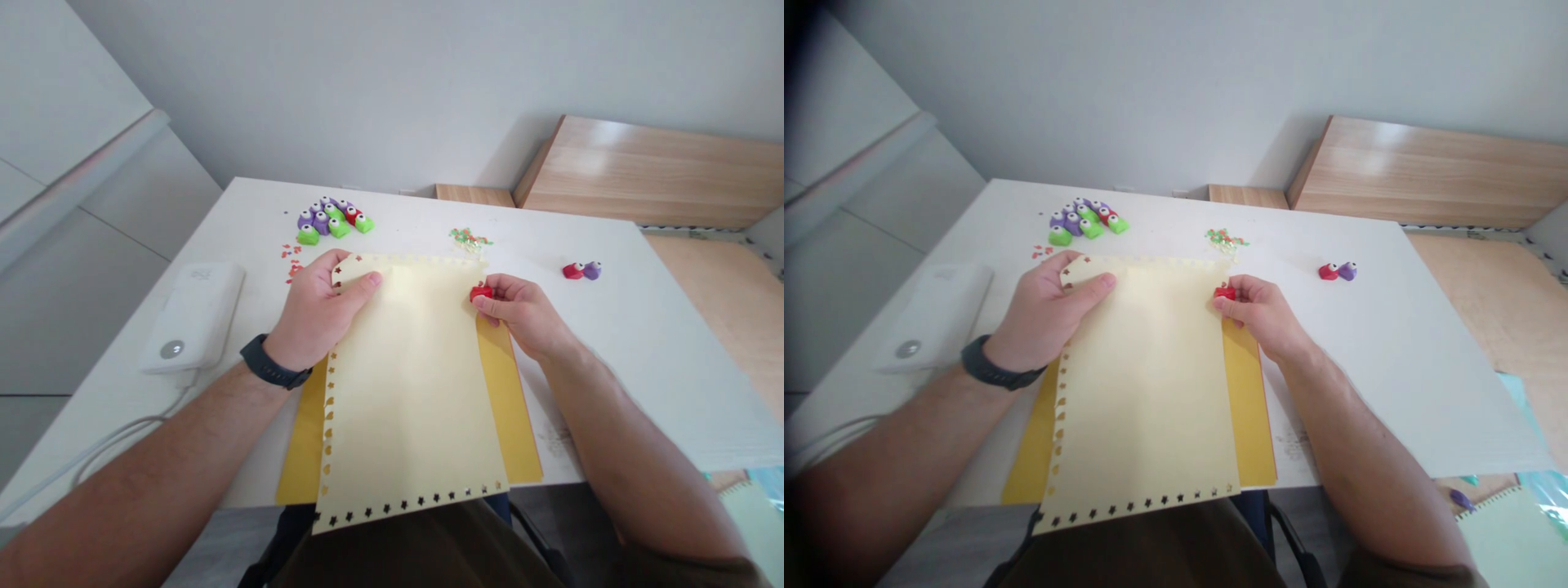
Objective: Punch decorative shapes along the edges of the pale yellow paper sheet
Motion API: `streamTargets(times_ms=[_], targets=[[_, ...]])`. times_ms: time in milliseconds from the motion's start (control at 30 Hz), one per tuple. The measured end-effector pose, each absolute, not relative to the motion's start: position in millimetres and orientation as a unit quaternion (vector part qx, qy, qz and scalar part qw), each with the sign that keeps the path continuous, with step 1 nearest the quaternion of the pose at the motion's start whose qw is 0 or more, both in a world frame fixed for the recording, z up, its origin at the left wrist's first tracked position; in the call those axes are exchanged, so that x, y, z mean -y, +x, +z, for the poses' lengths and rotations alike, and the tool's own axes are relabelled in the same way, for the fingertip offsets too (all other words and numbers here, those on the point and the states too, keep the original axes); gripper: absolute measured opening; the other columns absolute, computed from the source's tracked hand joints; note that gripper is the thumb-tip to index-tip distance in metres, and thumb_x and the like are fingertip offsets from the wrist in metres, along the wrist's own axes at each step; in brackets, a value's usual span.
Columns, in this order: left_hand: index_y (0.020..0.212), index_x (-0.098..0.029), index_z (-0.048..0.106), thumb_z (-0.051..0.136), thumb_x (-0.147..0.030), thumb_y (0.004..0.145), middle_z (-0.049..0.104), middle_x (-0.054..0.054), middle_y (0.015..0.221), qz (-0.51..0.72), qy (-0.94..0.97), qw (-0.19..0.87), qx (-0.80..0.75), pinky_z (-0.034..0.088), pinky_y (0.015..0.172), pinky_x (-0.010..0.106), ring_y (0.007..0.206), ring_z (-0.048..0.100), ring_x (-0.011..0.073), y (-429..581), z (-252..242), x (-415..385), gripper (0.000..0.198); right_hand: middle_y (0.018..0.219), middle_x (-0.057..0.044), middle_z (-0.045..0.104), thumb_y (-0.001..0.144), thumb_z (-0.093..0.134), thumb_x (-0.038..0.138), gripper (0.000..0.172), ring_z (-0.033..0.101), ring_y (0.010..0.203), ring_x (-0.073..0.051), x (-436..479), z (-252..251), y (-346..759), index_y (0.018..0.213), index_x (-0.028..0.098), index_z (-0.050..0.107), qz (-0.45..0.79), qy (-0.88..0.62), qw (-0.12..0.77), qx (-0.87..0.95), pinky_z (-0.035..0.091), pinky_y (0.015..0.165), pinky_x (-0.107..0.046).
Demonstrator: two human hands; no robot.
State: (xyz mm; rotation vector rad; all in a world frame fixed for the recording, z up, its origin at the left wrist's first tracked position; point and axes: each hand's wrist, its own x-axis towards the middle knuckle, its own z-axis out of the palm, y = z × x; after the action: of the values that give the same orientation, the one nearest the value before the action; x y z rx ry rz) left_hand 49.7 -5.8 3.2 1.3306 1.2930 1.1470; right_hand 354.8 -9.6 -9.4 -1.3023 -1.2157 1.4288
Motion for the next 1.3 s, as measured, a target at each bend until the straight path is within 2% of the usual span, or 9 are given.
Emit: streamTargets(times_ms=[400,667,867,1067,1300], targets=[[0.115,-0.026,0.073,0.088,-0.049,0.079,0.078,0.005,0.107,0.461,0.538,0.468,-0.529,0.065,0.082,0.042,0.094,0.076,0.029,49.2,0.7,5.5,0.045,0.079,-0.001,0.065,0.073,0.09,0.036,0.027,0.049,0.066,-0.014,7.8,-12.0,352.9,0.085,0.021,0.072,0.544,-0.526,0.424,0.497,0.036,0.06,-0.032],[0.116,-0.022,0.073,0.084,-0.047,0.083,0.078,0.005,0.1,0.459,0.554,0.442,-0.535,0.064,0.078,0.039,0.088,0.075,0.0281,50.9,2.3,6.4,0.042,0.082,-0.001,0.066,0.074,0.09,0.033,0.025,0.05,0.068,-0.014,6.4,-15.3,354.2,0.087,0.021,0.073,0.546,-0.524,0.422,0.499,0.038,0.062,-0.032],[0.114,-0.022,0.073,0.087,-0.045,0.08,0.079,0.006,0.102,0.459,0.543,0.452,-0.538,0.064,0.079,0.039,0.089,0.076,0.0286,52.4,2.7,6.8,0.043,0.08,0.0,0.066,0.073,0.09,0.033,0.026,0.051,0.066,-0.014,5.7,-14.8,353.2,0.085,0.02,0.072,0.545,-0.526,0.425,0.496,0.038,0.062,-0.032],[0.116,-0.021,0.072,0.087,-0.046,0.08,0.079,0.006,0.104,0.457,0.537,0.463,-0.536,0.064,0.079,0.039,0.091,0.075,0.0289,52.8,0.8,6.5,0.047,0.072,0.003,0.062,0.07,0.093,0.039,0.032,0.051,0.059,-0.012,3.2,-17.8,352.8,0.082,0.019,0.07,0.542,-0.539,0.413,0.496,0.036,0.061,-0.031],[0.116,-0.021,0.072,0.086,-0.046,0.081,0.078,0.006,0.102,0.455,0.55,0.451,-0.536,0.062,0.076,0.038,0.088,0.074,0.028,54.0,1.2,6.9,0.045,0.071,0.003,0.063,0.064,0.094,0.039,0.036,0.052,0.057,-0.011,0.1,-19.4,349.9,0.081,0.019,0.07,0.539,-0.546,0.423,0.482,0.037,0.06,-0.031]])
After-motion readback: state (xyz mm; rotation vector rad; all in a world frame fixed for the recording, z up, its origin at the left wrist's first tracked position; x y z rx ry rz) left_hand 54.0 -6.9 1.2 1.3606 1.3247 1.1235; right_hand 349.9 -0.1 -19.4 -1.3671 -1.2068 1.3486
